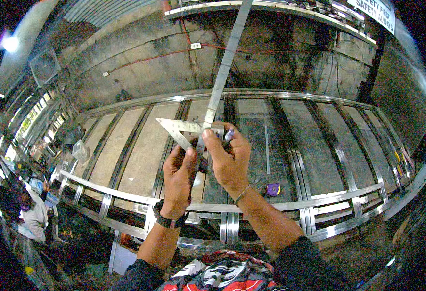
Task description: The person uses a set square and a marker to measure and mark a metal bar. They repeatedly align the set square along the bar and draw lines at measured intervals. The person then moves to a metal frame and continues marking along its edges.
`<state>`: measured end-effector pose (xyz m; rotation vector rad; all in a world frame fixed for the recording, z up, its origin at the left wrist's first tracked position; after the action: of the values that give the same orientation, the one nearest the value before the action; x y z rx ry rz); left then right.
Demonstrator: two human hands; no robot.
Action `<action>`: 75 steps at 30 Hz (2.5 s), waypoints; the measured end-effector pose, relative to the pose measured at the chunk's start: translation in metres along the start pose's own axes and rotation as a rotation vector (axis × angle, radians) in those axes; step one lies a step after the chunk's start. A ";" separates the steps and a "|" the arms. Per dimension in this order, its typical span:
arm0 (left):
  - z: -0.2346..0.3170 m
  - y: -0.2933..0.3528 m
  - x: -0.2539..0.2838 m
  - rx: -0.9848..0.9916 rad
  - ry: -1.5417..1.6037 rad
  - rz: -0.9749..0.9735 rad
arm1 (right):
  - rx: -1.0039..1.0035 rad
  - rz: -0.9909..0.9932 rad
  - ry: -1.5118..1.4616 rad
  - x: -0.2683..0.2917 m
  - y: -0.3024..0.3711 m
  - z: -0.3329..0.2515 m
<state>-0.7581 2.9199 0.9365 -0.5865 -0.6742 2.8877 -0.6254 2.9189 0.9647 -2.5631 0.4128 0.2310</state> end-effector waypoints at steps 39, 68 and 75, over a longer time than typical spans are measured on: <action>-0.035 0.038 0.010 0.458 0.262 -0.048 | -0.201 -0.279 0.281 0.031 -0.021 0.029; -0.081 0.081 0.040 0.790 0.266 -0.154 | -0.468 -0.213 0.249 0.063 0.047 0.101; -0.101 0.096 0.042 0.878 0.226 -0.074 | -0.545 -0.219 0.212 0.069 0.056 0.113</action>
<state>-0.7594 2.8832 0.7961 -0.6871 0.5716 2.6023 -0.5881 2.9161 0.8259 -3.1568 0.1509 -0.0157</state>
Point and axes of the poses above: each hand's wrist, its own y-axis away from the middle knuckle, its own x-axis out of the back of the hand, z = x × y, the point moved 4 cm from there along -y, towards the middle knuckle, and after that the axes turned 6 degrees about -x, right-handed, at the moved point
